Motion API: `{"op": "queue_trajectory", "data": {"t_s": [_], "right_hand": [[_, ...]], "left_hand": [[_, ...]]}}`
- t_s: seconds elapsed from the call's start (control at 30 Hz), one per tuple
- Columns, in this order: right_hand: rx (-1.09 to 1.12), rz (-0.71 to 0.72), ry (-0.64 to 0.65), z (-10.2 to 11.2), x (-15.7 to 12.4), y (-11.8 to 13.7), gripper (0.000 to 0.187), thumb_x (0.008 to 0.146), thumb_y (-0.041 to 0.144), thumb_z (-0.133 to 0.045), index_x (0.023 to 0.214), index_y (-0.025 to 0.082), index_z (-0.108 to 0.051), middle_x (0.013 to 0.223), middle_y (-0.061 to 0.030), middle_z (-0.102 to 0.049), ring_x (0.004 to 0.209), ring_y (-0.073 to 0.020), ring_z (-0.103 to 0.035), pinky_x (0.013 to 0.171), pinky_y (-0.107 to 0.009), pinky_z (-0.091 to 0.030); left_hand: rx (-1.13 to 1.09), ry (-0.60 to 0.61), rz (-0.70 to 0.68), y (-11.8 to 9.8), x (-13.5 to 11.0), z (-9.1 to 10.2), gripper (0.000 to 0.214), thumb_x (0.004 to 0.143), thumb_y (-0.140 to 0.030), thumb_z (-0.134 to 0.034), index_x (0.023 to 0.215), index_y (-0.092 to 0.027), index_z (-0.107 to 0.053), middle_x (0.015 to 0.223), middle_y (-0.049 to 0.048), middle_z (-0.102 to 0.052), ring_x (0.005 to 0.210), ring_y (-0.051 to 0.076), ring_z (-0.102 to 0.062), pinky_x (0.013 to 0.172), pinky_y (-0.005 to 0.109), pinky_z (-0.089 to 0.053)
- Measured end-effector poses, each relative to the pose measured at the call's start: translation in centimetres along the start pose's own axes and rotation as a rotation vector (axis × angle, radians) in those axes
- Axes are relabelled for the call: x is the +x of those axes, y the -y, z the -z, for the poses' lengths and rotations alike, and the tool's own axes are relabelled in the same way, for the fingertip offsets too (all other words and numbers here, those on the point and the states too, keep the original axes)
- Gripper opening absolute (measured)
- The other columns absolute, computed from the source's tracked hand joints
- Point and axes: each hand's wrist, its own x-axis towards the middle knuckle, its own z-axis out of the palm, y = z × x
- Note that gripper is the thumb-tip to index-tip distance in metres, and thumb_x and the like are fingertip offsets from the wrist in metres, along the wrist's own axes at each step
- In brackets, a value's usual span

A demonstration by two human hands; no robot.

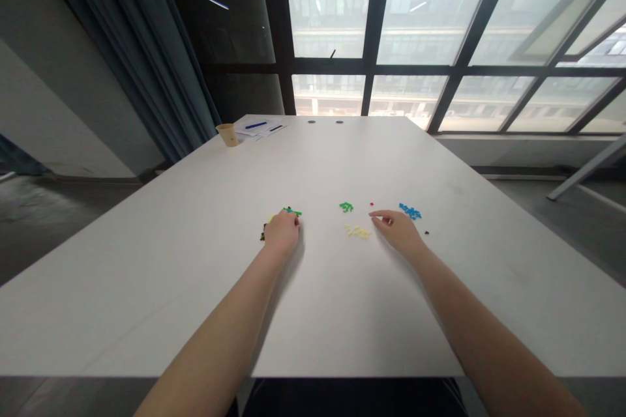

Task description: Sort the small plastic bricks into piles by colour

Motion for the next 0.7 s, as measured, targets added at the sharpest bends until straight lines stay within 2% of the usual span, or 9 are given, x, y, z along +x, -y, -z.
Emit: {"op": "queue_trajectory", "data": {"t_s": [0.2, 0.33, 0.5, 0.6, 0.7], "right_hand": [[0.000, -0.010, -0.006, 0.5, -0.4, -1.7, 0.036, 0.074, 0.038, -0.045, 0.088, 0.017, -0.070, 0.053, 0.0001, -0.052, 0.050, -0.0120, -0.044, 0.052, -0.024, -0.032], [0.006, 0.045, 0.029, 0.4, -0.8, -1.3, 0.034, 0.076, 0.037, -0.044, 0.085, 0.017, -0.070, 0.056, -0.0012, -0.056, 0.054, -0.0131, -0.048, 0.055, -0.024, -0.034], [0.053, 0.255, 0.203, -0.1, -2.1, 0.5, 0.022, 0.075, 0.026, -0.047, 0.075, 0.017, -0.067, 0.066, -0.0018, -0.060, 0.059, -0.0116, -0.049, 0.057, -0.022, -0.036], [0.059, 0.372, 0.270, -0.6, -2.7, 1.4, 0.018, 0.075, 0.022, -0.049, 0.070, 0.018, -0.065, 0.060, 0.0011, -0.054, 0.057, -0.0096, -0.045, 0.056, -0.022, -0.034], [0.088, 0.419, 0.288, -1.1, -3.0, 1.7, 0.011, 0.073, 0.020, -0.053, 0.068, 0.018, -0.063, 0.061, 0.0023, -0.051, 0.057, -0.0087, -0.044, 0.056, -0.021, -0.033]], "left_hand": [[0.004, -0.033, -0.058, -0.2, 0.2, -0.3, 0.022, 0.079, -0.021, -0.040, 0.083, -0.017, -0.061, 0.096, 0.0104, -0.061, 0.091, 0.023, -0.055, 0.074, 0.031, -0.043], [-0.137, -0.076, -0.114, -0.8, 0.0, 0.2, 0.021, 0.081, -0.017, -0.036, 0.085, -0.016, -0.057, 0.089, 0.0091, -0.061, 0.087, 0.020, -0.056, 0.076, 0.030, -0.041], [-0.511, -0.058, -0.429, -2.9, -1.7, 0.4, 0.017, 0.081, -0.018, -0.037, 0.085, -0.017, -0.053, 0.082, 0.0045, -0.059, 0.075, 0.015, -0.053, 0.071, 0.026, -0.042], [-0.644, 0.040, -0.565, -4.6, -3.0, 0.4, 0.017, 0.082, -0.020, -0.038, 0.085, -0.017, -0.054, 0.082, 0.0029, -0.059, 0.073, 0.013, -0.052, 0.069, 0.025, -0.042], [-0.707, 0.129, -0.663, -5.5, -3.8, 0.6, 0.016, 0.082, -0.021, -0.040, 0.085, -0.018, -0.056, 0.083, 0.0024, -0.060, 0.076, 0.013, -0.052, 0.071, 0.024, -0.042]]}}
